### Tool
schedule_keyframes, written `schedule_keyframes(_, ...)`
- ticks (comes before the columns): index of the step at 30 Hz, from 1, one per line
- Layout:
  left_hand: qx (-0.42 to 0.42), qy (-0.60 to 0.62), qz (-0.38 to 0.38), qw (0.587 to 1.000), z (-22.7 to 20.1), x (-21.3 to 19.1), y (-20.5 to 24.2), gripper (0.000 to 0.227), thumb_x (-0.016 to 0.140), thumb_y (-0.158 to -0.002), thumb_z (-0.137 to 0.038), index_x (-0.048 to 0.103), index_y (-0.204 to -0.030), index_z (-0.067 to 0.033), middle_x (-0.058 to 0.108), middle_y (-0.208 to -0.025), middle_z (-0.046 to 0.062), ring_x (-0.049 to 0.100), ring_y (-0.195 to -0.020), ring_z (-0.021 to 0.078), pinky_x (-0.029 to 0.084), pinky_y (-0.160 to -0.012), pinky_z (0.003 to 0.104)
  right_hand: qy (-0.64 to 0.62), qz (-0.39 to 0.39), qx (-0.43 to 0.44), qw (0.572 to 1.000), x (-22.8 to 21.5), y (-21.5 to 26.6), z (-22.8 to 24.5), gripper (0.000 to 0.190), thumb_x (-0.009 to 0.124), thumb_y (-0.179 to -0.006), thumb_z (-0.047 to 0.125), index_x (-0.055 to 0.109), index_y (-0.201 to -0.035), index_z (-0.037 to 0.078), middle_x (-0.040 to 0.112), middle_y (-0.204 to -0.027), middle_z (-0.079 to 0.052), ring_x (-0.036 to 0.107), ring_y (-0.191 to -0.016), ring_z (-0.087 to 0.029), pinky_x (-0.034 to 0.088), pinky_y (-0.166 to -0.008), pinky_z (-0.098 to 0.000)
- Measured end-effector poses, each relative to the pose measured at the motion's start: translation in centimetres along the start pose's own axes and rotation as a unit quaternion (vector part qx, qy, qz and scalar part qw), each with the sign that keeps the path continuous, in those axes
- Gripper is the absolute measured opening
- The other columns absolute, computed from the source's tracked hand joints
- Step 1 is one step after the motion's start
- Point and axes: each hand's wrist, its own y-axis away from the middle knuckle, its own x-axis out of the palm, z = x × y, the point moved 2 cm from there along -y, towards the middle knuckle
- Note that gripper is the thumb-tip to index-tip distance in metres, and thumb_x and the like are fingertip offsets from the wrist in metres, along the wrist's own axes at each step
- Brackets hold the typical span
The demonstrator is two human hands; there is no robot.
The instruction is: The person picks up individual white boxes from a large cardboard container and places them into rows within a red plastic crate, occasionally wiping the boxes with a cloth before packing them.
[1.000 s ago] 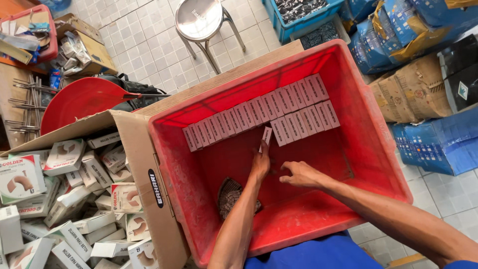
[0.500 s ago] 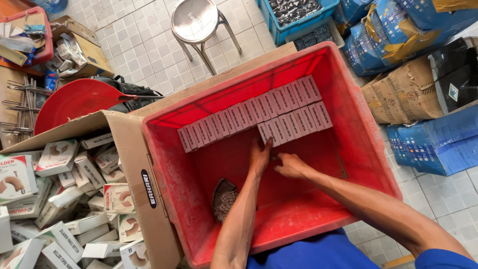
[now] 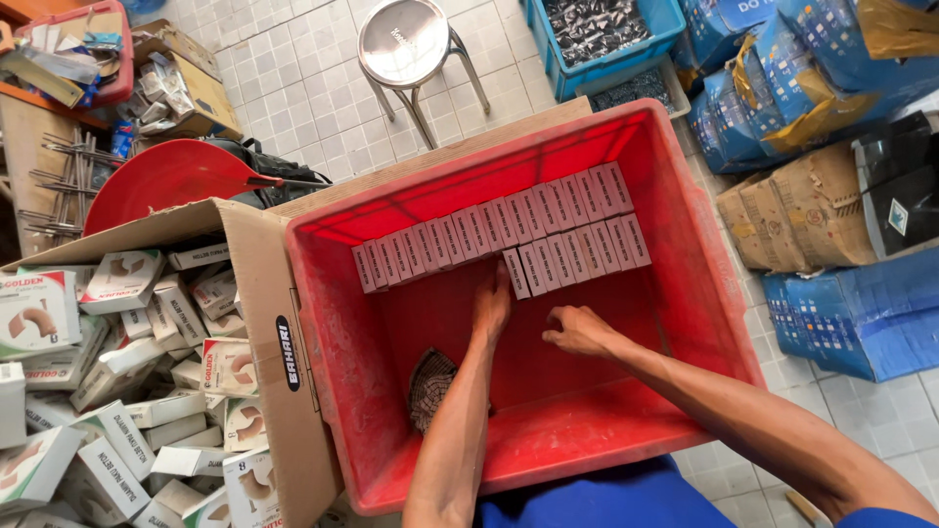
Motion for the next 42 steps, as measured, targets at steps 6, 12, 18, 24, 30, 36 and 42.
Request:
schedule_keyframes(6,-0.009,-0.044,-0.115,0.992,2.5,-0.8,-1.2,0.076,0.049,-0.109,-0.056,0.062,-0.144,0.0092,0.064,-0.142,0.035,0.056,-0.141,0.0476,0.045,-0.119,0.057,0.032,-0.018,-0.038,0.999,-1.2,1.3,1.3,0.048,0.072,-0.098,0.037,0.074,-0.135,0.005,0.075,-0.132,-0.026,0.069,-0.129,-0.043,0.056,-0.109,-0.0552)
schedule_keyframes(12,0.053,0.159,-0.234,0.958,0.5,-7.2,5.8,0.042,0.061,-0.11,-0.036,0.066,-0.081,-0.0062,0.062,-0.057,0.005,0.06,-0.044,0.0156,0.049,-0.046,0.027,-0.049,-0.162,-0.212,0.962,-2.5,4.6,14.6,0.018,0.073,-0.096,0.017,0.084,-0.108,0.012,0.083,-0.094,-0.016,0.081,-0.092,-0.034,0.064,-0.078,-0.0451)
schedule_keyframes(18,0.122,0.205,-0.309,0.921,-2.6,-18.4,24.6,0.066,0.056,-0.107,-0.047,0.048,-0.053,-0.0098,0.044,-0.044,0.004,0.039,-0.043,0.0118,0.029,-0.048,0.031,-0.035,-0.217,-0.522,0.824,1.2,3.8,33.7,0.008,0.075,-0.097,0.013,0.078,-0.104,0.011,0.082,-0.098,-0.004,0.078,-0.087,-0.017,0.057,-0.079,-0.0322)
schedule_keyframes(24,0.282,0.229,-0.262,0.894,3.8,-25.7,30.9,0.048,0.07,-0.101,-0.041,0.072,-0.069,-0.0054,0.07,-0.066,0.011,0.063,-0.05,0.0158,0.049,-0.05,0.027,0.327,-0.276,-0.458,0.779,7.2,-6.0,48.9,0.012,0.054,-0.097,0.015,0.065,-0.097,0.012,0.064,-0.093,-0.013,0.066,-0.085,-0.04,0.054,-0.054,-0.0584)
schedule_keyframes(30,0.112,0.339,-0.278,0.892,6.6,-29.4,31.6,0.047,0.076,-0.093,-0.038,0.075,-0.066,0.0011,0.073,-0.059,0.014,0.068,-0.045,0.021,0.054,-0.045,0.031,0.314,-0.262,-0.475,0.779,11.2,-9.1,56.0,0.07,0.082,-0.081,0.052,0.063,-0.137,0.014,0.058,-0.115,-0.015,0.057,-0.101,-0.037,0.053,-0.078,-0.0525)
schedule_keyframes(36,0.074,0.39,-0.259,0.88,8.7,-31.4,31.1,0.043,0.08,-0.095,-0.027,0.07,-0.067,0.0046,0.071,-0.064,0.018,0.066,-0.046,0.0244,0.051,-0.047,0.033,0.345,-0.218,-0.399,0.821,10.5,-7.8,57.4,0.053,0.077,-0.091,0.034,0.066,-0.139,0.012,0.063,-0.107,-0.011,0.056,-0.096,-0.025,0.053,-0.082,-0.0422)
schedule_keyframes(42,0.008,0.376,-0.23,0.898,9.8,-32.1,30.2,0.044,0.08,-0.092,-0.034,0.075,-0.071,0.004,0.073,-0.06,0.016,0.068,-0.05,0.0233,0.051,-0.051,0.031,0.27,-0.152,-0.497,0.811,12.5,-6.5,61.8,0.116,0.094,-0.076,0.04,0.026,-0.169,0.025,0.02,-0.17,-0.027,0.024,-0.155,-0.045,0.025,-0.122,-0.0701)
